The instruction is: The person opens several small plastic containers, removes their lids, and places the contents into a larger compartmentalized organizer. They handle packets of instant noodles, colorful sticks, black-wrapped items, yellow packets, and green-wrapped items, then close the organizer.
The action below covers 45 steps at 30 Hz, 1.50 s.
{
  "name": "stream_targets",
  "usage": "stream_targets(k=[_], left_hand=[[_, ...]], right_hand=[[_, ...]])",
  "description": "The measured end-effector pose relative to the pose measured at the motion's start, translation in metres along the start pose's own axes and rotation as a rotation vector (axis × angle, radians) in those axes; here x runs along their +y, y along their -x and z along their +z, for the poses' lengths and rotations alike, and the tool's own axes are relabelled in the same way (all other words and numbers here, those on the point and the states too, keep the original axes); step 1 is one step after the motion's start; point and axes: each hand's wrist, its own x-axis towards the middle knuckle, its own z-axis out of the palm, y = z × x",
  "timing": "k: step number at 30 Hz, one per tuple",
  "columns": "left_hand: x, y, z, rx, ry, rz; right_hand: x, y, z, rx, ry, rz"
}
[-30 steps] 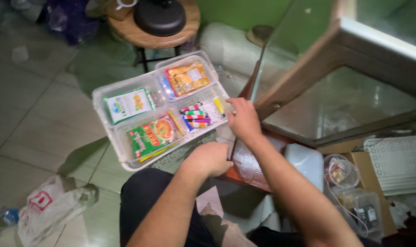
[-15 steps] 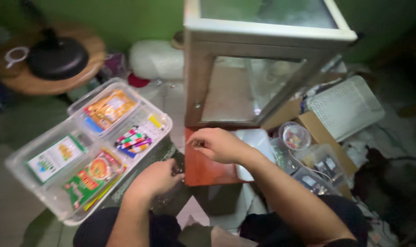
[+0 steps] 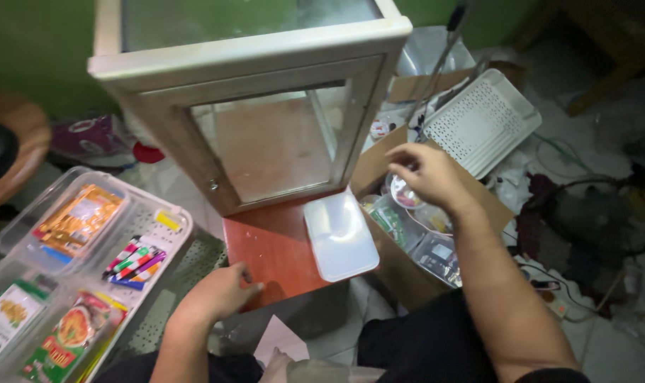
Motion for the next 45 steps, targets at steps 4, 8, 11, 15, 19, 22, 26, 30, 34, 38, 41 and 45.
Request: stream_targets(k=[4, 8, 11, 15, 19, 22, 26, 30, 34, 38, 41, 45], left_hand=[[0.013, -0.010, 0.000, -0.031, 0.000, -0.028], [0.021, -0.015, -0.001, -0.082, 0.015, -0.083], [0.026, -0.021, -0.002, -0.080, -0.016, -0.076], [0.028, -0.028, 0.000, -0.085, -0.055, -0.086], [0.028, -0.031, -0.002, -0.084, -0.056, -0.078], [0.030, -0.030, -0.004, -0.087, -0.043, -0.086], [0.031, -0.027, -0.008, -0.116, -0.028, -0.120], [0.030, -0.024, -0.011, -0.100, -0.036, -0.098], [0.028, -0.019, -0.013, -0.069, -0.021, -0.108], [0.030, -0.012, -0.017, -0.071, 0.013, -0.117], [0.031, -0.007, -0.020, -0.100, 0.043, -0.152], [0.026, -0.003, -0.018, -0.044, 0.028, -0.088]], right_hand=[[0.106, -0.003, -0.013, 0.072, 0.106, 0.150], [0.207, 0.010, -0.016, 0.062, 0.271, 0.284], [0.261, 0.020, -0.016, -0.012, 0.337, 0.466], [0.302, 0.041, 0.000, -0.099, 0.359, 0.610], [0.314, 0.048, 0.010, -0.164, 0.399, 0.697], [0.306, 0.052, 0.011, -0.168, 0.402, 0.715], [0.289, 0.051, 0.015, -0.168, 0.400, 0.785], [0.275, 0.051, 0.015, -0.163, 0.547, 0.743], [0.264, 0.049, 0.016, -0.155, 0.588, 0.762], [0.259, 0.047, 0.013, -0.082, 0.625, 0.702], [0.252, 0.044, 0.007, -0.035, 0.646, 0.640], [0.237, 0.040, 0.000, 0.017, 0.672, 0.615]])
